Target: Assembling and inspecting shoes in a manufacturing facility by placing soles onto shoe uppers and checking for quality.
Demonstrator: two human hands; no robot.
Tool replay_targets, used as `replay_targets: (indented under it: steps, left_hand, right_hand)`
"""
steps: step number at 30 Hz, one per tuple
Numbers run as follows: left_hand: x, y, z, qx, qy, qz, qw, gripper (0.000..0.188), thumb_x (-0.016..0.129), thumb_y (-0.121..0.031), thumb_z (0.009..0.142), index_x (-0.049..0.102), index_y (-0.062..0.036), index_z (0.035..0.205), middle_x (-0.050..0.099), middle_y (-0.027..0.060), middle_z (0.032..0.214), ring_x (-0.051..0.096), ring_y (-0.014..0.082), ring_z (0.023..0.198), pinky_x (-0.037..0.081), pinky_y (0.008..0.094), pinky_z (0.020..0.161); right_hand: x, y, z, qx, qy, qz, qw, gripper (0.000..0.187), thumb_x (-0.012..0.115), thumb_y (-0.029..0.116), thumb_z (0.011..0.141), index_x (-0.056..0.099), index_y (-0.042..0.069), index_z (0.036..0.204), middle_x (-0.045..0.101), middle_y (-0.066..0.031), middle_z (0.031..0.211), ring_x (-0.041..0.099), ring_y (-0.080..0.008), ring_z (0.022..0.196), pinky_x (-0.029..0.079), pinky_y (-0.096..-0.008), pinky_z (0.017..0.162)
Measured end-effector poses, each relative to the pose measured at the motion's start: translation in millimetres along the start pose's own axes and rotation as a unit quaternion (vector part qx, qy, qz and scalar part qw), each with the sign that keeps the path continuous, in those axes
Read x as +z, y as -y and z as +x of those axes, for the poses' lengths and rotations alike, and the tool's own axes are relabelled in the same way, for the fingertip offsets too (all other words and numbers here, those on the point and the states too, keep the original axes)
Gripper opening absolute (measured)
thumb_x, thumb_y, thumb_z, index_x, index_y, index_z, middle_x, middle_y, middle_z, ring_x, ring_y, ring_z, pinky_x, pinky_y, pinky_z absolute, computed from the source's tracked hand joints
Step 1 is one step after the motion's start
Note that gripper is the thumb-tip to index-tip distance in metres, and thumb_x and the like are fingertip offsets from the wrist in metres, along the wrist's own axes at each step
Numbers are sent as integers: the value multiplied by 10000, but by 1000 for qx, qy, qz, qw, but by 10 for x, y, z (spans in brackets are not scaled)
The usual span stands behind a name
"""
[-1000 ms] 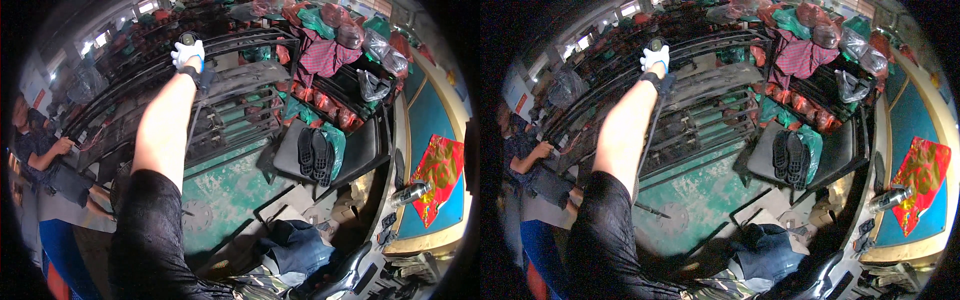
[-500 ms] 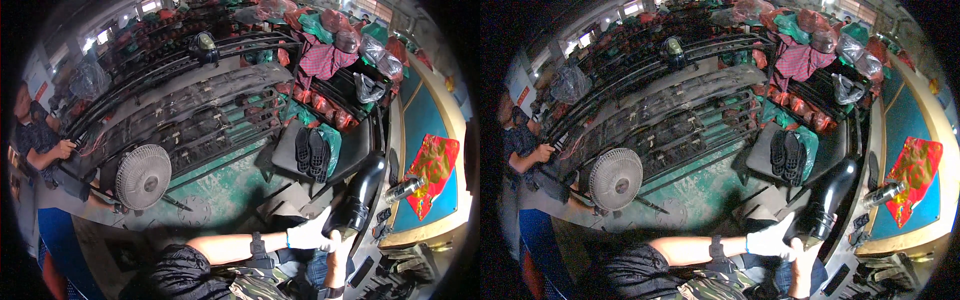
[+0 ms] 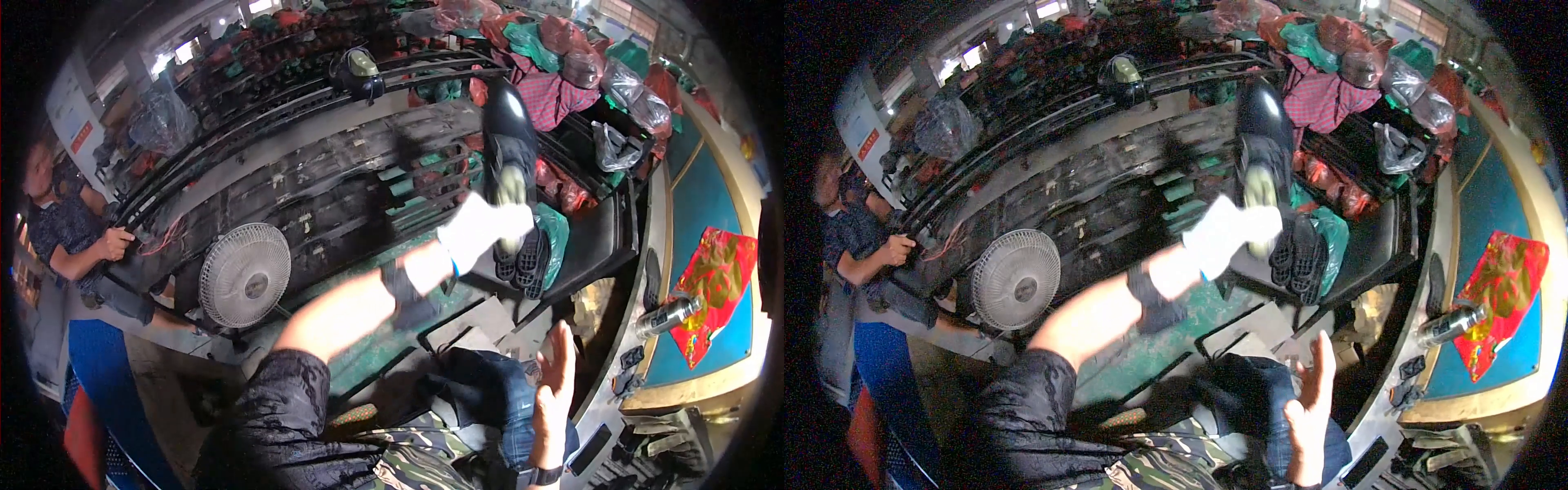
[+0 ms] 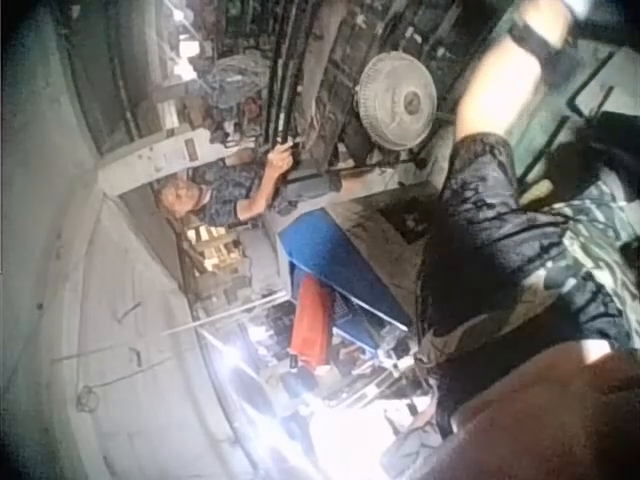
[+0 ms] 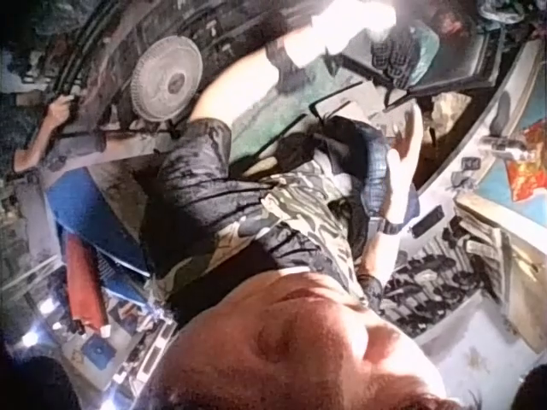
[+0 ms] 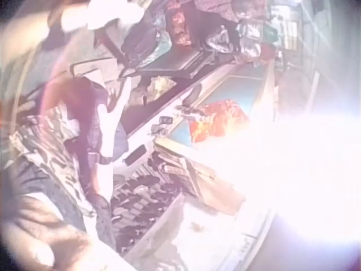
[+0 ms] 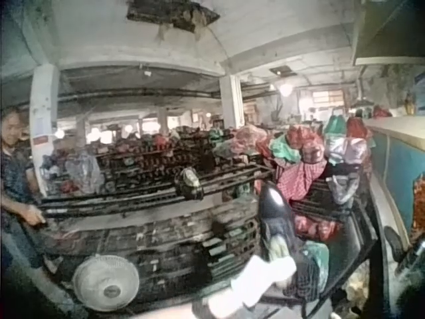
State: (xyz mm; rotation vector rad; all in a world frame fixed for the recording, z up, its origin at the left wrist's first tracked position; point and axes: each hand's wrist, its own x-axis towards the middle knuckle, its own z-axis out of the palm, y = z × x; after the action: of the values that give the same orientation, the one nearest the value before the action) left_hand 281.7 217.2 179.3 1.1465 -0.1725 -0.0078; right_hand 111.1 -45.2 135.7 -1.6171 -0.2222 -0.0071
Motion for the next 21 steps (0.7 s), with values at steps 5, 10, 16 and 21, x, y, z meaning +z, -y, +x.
replay_targets:
  steps: [5, 10, 16, 21]
  left_hand:
    - [-575, -1009, 1381, 79, -163, 86, 980, 269, 806, -307, 845, 689, -117, 997, 673, 31, 852, 658, 213, 713, 584, 440, 602]
    - [-1313, -1681, 2175, 57, -308, 37, 949, 1362, 898, -226, 740, -161, -320, 1592, 273, 144, 1591, 343, 397, 1406, 496, 668, 943]
    - [-1798, -1640, 2601, 72, -439, -58, 894, 1322, 909, -173, 709, -38, -331, 1617, 211, 116, 1655, 378, 420, 1412, 462, 732, 959]
    - [-3386, -1810, 2910, 102, -163, -492, 849, 914, 834, -451, 746, 284, -273, 1454, 393, 71, 1390, 442, 311, 1258, 468, 569, 935]
  right_hand:
    - [-875, -472, -773, 45, -150, -52, 986, 861, 747, 513, 872, 431, 52, 1527, 451, -115, 1553, 447, -276, 1407, 417, -441, 1082]
    - [-1167, -247, -1539, 200, -278, -73, 937, 521, 595, 120, 995, 462, -28, 1477, 510, -195, 1485, 535, -303, 1307, 444, -404, 1085]
    - [-976, -82, -2044, 254, -376, -76, 888, 482, 602, 159, 996, 519, -1, 1443, 556, -162, 1438, 571, -281, 1264, 454, -411, 1038]
    - [-851, 52, -2198, 258, -385, -50, 885, 450, 585, 168, 1014, 537, 3, 1430, 543, -152, 1452, 570, -292, 1266, 478, -413, 1010]
